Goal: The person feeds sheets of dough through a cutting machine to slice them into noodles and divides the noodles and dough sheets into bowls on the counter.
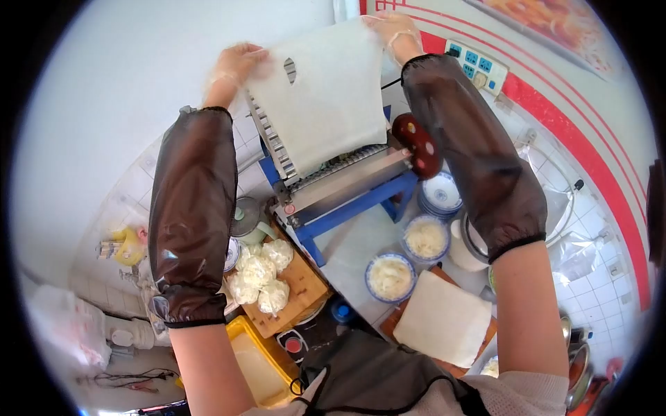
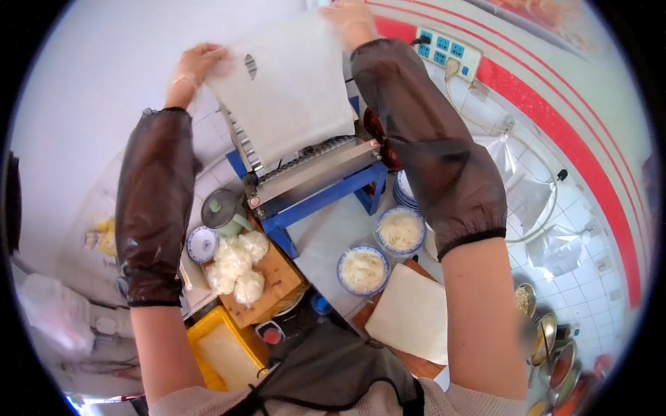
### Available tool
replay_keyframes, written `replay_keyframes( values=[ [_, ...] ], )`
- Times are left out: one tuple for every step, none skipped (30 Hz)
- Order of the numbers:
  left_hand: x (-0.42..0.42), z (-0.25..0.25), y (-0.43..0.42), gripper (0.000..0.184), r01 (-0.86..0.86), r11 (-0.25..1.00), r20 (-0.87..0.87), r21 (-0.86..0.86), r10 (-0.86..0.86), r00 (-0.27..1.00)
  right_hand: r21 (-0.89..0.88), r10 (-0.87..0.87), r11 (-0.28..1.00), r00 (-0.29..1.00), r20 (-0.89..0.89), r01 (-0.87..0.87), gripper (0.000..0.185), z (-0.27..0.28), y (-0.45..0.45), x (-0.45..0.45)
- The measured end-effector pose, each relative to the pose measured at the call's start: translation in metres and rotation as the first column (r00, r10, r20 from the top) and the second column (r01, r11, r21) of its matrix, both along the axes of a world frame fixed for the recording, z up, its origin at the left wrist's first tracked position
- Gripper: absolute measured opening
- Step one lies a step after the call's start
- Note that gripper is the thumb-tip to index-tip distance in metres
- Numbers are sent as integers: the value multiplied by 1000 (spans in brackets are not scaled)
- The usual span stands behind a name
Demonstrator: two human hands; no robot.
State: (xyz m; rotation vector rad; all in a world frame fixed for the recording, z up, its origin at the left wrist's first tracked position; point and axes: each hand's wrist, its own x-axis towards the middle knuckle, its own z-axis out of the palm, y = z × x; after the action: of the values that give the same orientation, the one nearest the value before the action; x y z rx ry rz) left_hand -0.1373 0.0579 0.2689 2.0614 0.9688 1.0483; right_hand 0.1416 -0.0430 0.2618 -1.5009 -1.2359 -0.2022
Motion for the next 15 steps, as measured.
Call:
replay_keyframes(
  values=[
    [3, -4, 3, 21, -5, 1000, -6, 26, 5, 1000, -14, -20, 1000, 1000, -14, 20, 37, -2, 7, 1],
    [5, -7, 7, 18, -10, 999, -11, 52, 11, 1000, -29, -40, 999, 999, -28, 39, 38, -4, 13, 3],
    [7, -10, 10, 18, -8, 999, -14, 51, 9, 1000, -30, -41, 999, 999, -31, 40, 38, -7, 17, 5],
    [8, -13, 8, 18, 10, 999, 9, 40, -10, 1000, -26, -80, 996, 997, -18, 80, 39, -9, 20, 6],
    [8, -16, 7, 18, 19, 999, 19, 33, -20, 1000, -23, -118, 993, 993, -6, 118, 39, -12, 21, 6],
    [7, -18, 5, 18, 28, 999, 29, 25, -29, 999, -28, -119, 993, 993, -8, 118, 39, -14, 21, 7],
    [6, -19, -2, 17, 58, 997, 33, 54, -60, 998, -40, -78, 996, 996, -32, 76, 39, -16, 19, 5],
    [4, -18, -10, 16, 87, 993, 37, 85, -91, 995, -48, -36, 998, 998, -55, 33, 40, -16, 15, 3],
    [3, -18, -15, 16, 85, 993, 36, 83, -88, 995, -51, -34, 998, 998, -57, 31, 40, -16, 12, 0],
    [2, -18, -20, 16, 91, 991, 18, 99, -93, 995, -70, -94, 993, 995, -14, 93, 39, -17, 10, -2],
    [1, -18, -25, 15, 98, 988, 0, 115, -99, 995, -85, -154, 984, 988, 30, 156, 38, -17, 8, -3],
    [0, -18, -30, 15, 98, 988, -1, 116, -99, 995, -85, -154, 984, 988, 29, 156, 38, -17, 5, -5],
    [-2, -19, -37, 17, 90, 989, -13, 114, -89, 996, -81, -128, 988, 992, 21, 130, 38, -19, 5, -4],
    [-3, -19, -41, 19, 82, 990, -25, 112, -79, 997, -77, -102, 992, 995, 14, 103, 38, -21, 5, -2],
    [-3, -20, -44, 19, 80, 990, -26, 112, -78, 997, -77, -101, 992, 995, 12, 101, 38, -23, 5, -1]
  ],
)
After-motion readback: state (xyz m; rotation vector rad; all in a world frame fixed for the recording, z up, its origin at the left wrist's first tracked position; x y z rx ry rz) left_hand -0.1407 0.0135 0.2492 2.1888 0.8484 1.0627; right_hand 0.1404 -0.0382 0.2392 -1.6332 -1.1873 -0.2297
